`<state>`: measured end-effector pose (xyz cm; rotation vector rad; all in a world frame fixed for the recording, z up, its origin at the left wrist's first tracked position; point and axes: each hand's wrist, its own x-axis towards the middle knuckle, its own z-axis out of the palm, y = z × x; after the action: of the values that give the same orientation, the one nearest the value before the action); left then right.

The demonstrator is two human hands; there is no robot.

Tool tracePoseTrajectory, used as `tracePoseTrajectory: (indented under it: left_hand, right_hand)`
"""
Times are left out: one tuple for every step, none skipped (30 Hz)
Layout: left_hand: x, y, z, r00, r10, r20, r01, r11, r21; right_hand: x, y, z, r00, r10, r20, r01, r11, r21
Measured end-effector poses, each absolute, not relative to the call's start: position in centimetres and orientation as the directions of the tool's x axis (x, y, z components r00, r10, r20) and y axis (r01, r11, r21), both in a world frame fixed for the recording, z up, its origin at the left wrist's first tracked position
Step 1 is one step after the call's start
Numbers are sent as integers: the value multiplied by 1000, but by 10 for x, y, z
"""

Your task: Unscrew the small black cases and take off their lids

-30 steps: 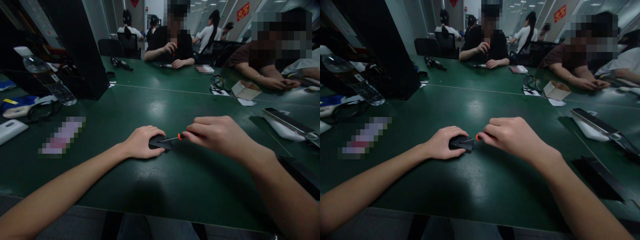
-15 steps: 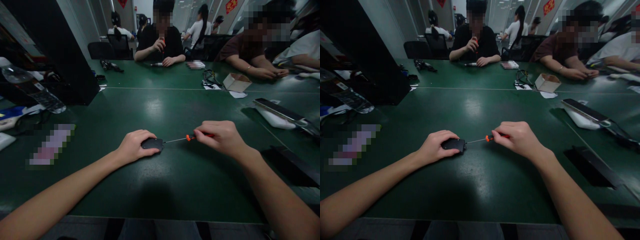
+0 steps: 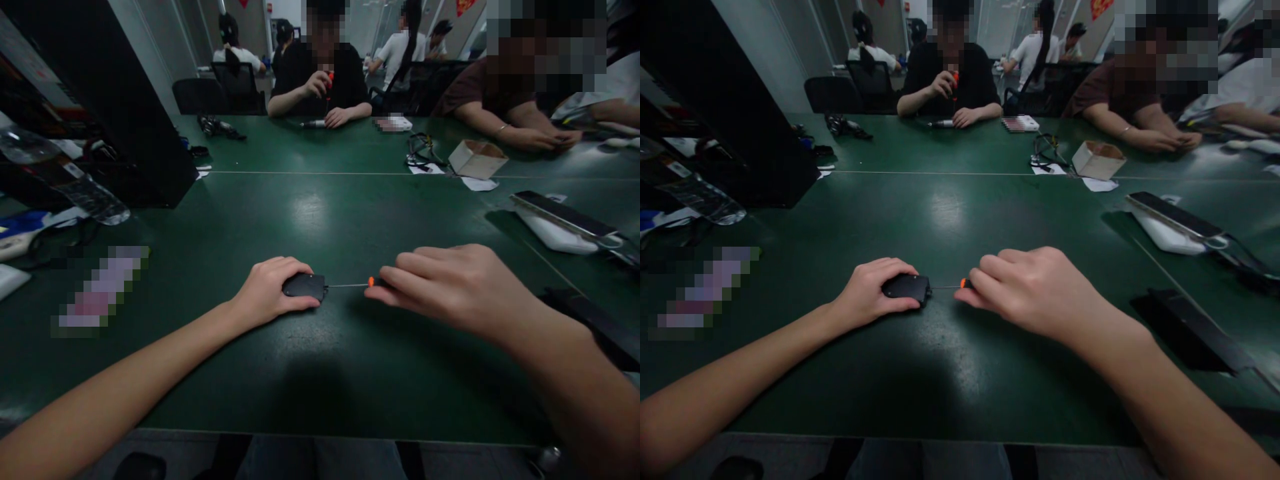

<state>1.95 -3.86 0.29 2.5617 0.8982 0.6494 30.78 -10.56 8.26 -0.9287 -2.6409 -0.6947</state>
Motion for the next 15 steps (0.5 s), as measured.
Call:
tracePoseTrajectory:
  left_hand:
    - [20,-39,3,693,655,302,495,-737,461]
    - [20,-39,3,692,657,300,497,-735,462]
    - [21,-39,4,690,659,300,499,-733,461]
    - [21,-39,4,688,660,301,502,-733,460]
    - [21,-40,4,687,660,303,503,-733,458]
    - [21,-40,4,687,660,305,504,-734,455]
    - [21,-40,4,686,659,309,504,-736,452]
    - [21,-40,3,684,659,314,504,-737,450]
    - [21,-39,3,682,658,319,504,-739,447]
    - [21,-39,2,681,656,325,502,-741,446]
    - [21,-39,2,678,655,334,499,-744,445]
    - [20,-39,1,676,652,342,496,-747,443]
    - [20,-39,1,675,649,352,493,-751,439]
    - [19,-39,0,674,644,362,490,-756,434]
    - [19,-39,0,674,640,370,487,-761,428]
  right_hand:
    - [303,-109,88,-795,504,338,606,693,392]
    - [299,-112,93,-818,494,293,575,703,419]
    - [295,-115,98,-834,487,258,550,711,438]
    - [291,-116,101,-844,482,234,534,718,446]
    - [288,-117,104,-849,481,216,525,727,443]
    - [285,-116,106,-850,486,202,523,737,429]
    - [283,-115,108,-846,500,186,530,747,402]
    - [281,-113,110,-833,527,168,549,753,362]
    - [280,-109,111,-809,570,147,584,749,311]
    - [281,-105,112,-772,624,124,633,734,248]
    - [282,-100,112,-722,685,98,690,704,170]
    - [285,-94,111,-663,745,68,748,659,74]
    - [289,-88,109,-599,800,33,799,600,-41]
    - [294,-81,105,-530,848,7,835,524,-170]
    - [300,-76,100,-466,884,-31,849,437,-296]
